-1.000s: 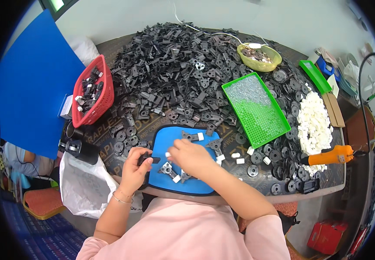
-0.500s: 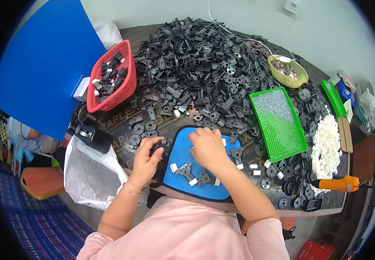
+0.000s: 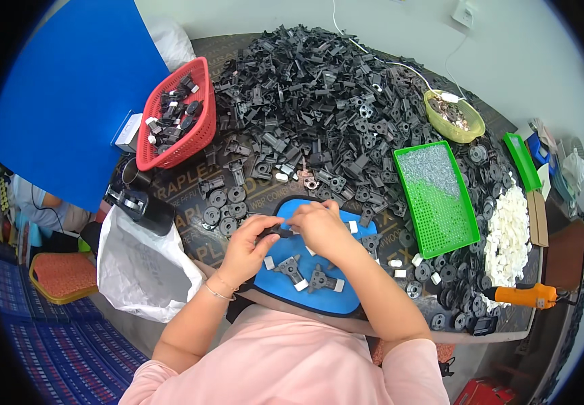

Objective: Assembling small black plastic mechanical components on a workbench using an electric screwdriver and manual joining.

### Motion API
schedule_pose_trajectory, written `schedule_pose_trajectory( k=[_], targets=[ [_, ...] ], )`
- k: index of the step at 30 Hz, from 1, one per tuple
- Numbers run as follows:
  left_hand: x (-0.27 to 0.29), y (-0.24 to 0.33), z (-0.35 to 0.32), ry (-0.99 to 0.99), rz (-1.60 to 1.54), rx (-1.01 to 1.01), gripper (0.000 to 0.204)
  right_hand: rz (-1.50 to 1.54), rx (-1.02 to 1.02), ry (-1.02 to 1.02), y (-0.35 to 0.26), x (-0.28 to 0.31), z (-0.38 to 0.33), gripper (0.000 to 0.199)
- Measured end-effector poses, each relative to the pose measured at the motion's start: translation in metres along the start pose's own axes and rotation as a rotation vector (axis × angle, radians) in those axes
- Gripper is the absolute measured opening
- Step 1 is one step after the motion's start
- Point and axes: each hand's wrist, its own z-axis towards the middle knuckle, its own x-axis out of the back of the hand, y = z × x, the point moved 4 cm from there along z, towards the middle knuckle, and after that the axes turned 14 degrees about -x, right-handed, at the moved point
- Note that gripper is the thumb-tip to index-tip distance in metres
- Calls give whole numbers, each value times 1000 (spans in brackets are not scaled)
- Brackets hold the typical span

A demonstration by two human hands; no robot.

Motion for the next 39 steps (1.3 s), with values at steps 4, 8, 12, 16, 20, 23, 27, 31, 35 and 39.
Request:
schedule_pose_trajectory(
  k=[4,8,12,16,20,23,27,31,35,39],
  targets=[
    [-9,0,7,-1,55,-78,27,-1,-39,-38,5,7,-4,22],
    [-19,-5,12,-97,241,-173,26,-60,-62,-33,5,10,-10,28],
    [-24,0,15,-133,382,-257,27,-57,-81,-28,8,6,-10,32],
    [-38,6,20,-228,514,-277,26,-79,-106,-47,9,5,-9,33],
    [-42,0,20,-286,510,-229,25,-36,-116,-47,14,6,-15,32],
    [-33,-7,28,-221,407,-236,29,-52,-120,-32,11,6,-21,31],
    [-17,-41,23,-81,220,65,26,38,-78,-21,11,19,-22,29],
    [-19,-20,10,-20,480,-9,46,147,-109,127,23,45,-8,24],
    [13,38,-11,54,544,-161,43,162,-42,148,8,52,-3,26],
    [88,54,-68,91,736,-178,39,129,39,153,-19,43,7,27]
  ],
)
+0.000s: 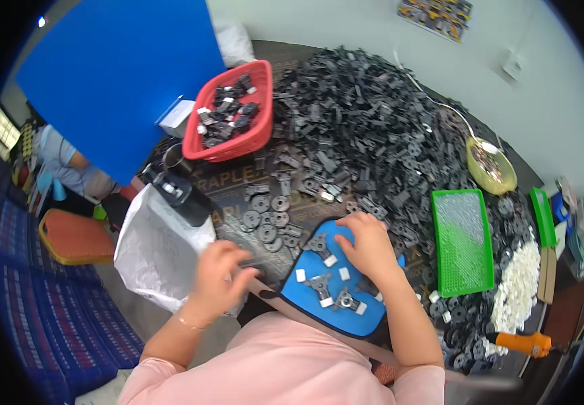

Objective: Assembling small black plastic mechanical components on a workbench using an electric screwdriver and manual joining.

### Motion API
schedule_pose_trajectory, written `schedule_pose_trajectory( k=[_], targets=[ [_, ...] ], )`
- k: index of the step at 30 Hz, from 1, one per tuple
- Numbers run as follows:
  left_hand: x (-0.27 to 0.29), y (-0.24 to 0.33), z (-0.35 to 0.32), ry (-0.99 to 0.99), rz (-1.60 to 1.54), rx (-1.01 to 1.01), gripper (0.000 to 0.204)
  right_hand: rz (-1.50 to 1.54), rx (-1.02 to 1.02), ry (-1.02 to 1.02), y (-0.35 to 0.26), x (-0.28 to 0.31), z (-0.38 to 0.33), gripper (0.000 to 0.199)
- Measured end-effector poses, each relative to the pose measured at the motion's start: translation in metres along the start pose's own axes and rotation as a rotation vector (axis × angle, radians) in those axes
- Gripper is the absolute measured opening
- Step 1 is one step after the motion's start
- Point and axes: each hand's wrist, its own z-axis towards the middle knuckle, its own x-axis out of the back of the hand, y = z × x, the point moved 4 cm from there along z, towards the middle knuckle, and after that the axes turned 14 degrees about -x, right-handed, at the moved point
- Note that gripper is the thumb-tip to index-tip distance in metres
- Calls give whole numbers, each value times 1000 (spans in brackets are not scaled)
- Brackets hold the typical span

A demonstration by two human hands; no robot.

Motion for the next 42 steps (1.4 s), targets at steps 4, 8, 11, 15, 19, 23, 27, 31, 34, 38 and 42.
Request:
schedule_pose_trajectory(
  k=[4,8,11,15,19,23,27,31,34,38,42],
  targets=[
    [93,-84,-86,137,530,395,43,-4,219,-74,-81,-37,19,40],
    [125,-107,-167,172,787,784,55,123,296,-273,-162,-103,52,73],
    [116,-120,-218,259,533,822,62,243,108,-288,-197,-155,92,99],
    [102,-125,-255,231,-124,1229,63,215,11,-365,-222,-180,111,97],
    [121,-134,-276,295,-78,1157,75,313,-22,-272,-213,-176,116,85],
    [158,-164,-354,205,64,1202,75,660,-187,-294,-185,-169,114,83],
    [153,-169,-428,245,52,1189,73,498,30,-271,-185,-165,98,84],
    [94,-193,-455,190,47,1149,72,411,92,-272,-190,-168,82,85],
    [67,-209,-434,430,34,1133,71,400,109,-243,-194,-170,79,85],
    [70,-207,-349,267,55,1013,67,394,66,-231,-187,-165,80,88],
    [72,-187,-291,65,-21,1101,61,364,124,-143,-179,-149,66,92]
  ],
)
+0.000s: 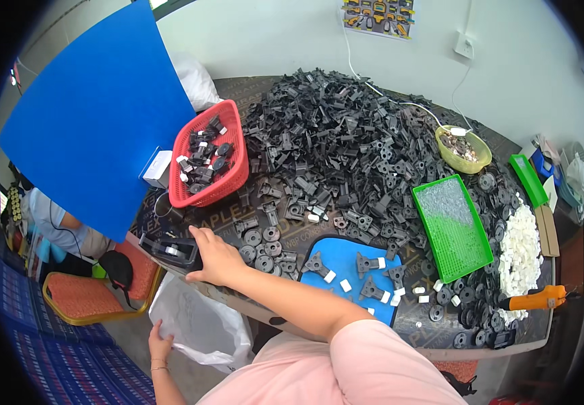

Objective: Assembling small black plastic mechanical components on a workbench using an electric screwdriver and manual joining.

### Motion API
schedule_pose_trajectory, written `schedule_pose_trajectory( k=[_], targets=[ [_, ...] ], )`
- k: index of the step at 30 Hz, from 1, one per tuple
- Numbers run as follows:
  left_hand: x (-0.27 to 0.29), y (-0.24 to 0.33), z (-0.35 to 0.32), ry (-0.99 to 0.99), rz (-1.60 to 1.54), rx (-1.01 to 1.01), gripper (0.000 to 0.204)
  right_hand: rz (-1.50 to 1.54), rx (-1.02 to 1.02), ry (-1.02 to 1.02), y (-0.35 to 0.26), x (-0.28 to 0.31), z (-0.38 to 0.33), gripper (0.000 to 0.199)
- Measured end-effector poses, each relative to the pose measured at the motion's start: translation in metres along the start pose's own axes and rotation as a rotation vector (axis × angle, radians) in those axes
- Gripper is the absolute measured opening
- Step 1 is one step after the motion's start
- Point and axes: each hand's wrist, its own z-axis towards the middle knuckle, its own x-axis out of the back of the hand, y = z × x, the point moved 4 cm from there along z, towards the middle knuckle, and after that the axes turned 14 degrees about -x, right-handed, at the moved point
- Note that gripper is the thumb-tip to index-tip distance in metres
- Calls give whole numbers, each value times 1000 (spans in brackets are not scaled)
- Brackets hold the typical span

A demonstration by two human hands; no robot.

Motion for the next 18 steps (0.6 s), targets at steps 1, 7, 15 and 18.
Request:
schedule_pose_trajectory(
  k=[1,7,15,18],
  targets=[
    [-3,7,0,-90,69,-1,65,-2,-1,1,3,6,-6,92],
    [0,95,-7,-275,331,-132,77,-297,-100,4,62,91,-38,30],
    [5,213,12,-335,269,-488,41,-863,-330,333,153,205,-56,12],
    [-34,300,12,-517,-127,-680,34,-869,-462,286,160,209,-62,15]
  ],
)
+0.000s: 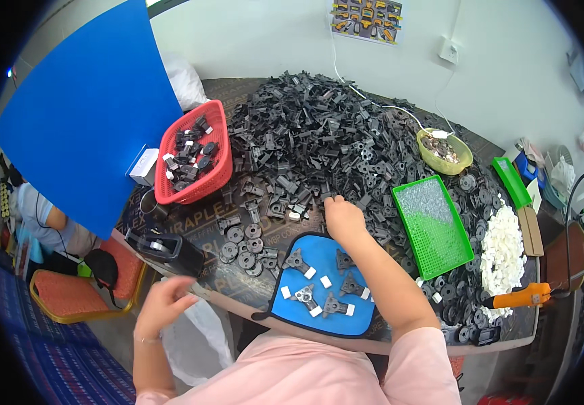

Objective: Assembling small black plastic mechanical components on a workbench using an electric screwdriver and manual joining.

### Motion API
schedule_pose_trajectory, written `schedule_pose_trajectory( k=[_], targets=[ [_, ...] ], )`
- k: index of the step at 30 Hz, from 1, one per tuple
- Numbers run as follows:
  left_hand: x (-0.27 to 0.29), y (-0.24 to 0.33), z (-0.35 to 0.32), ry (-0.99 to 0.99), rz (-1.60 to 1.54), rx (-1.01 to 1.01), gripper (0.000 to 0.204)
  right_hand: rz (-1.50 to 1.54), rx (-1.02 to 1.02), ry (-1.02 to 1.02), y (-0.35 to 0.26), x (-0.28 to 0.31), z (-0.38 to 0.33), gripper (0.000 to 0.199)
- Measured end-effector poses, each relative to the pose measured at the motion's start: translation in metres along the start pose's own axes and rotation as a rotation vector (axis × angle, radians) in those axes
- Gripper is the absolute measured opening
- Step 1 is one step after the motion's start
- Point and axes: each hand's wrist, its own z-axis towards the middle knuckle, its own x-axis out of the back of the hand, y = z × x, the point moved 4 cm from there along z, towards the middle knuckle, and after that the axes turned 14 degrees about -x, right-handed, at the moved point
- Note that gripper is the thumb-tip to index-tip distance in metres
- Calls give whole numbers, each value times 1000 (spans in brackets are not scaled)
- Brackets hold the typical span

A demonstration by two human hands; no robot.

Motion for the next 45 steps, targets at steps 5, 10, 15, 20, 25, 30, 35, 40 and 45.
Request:
schedule_pose_trajectory(
  k=[5,10,15,20,25,30,35,40,45],
  targets=[
    [-63,20,109,-93,-49,-215,30,263,-7,38,17,27,-14,15],
    [-113,-2,190,-12,176,-303,28,644,-184,-32,47,70,-58,12],
    [-154,27,239,100,406,-539,31,1216,-548,-309,100,42,-105,12],
    [-174,24,263,123,572,-452,31,1602,-366,-311,101,33,-129,15],
    [-161,6,256,296,-125,-299,18,1594,-377,-307,99,24,-130,16],
    [-170,41,183,-112,-1119,109,16,1568,-167,-431,58,35,-120,23],
    [-175,72,132,-277,-1178,125,34,1520,-163,-549,39,34,-116,24],
    [-187,62,113,-290,-1442,175,33,1459,-245,-523,39,33,-122,22],
    [-191,67,108,-222,-1511,210,30,1403,-246,-465,38,34,-128,21]
  ],
)
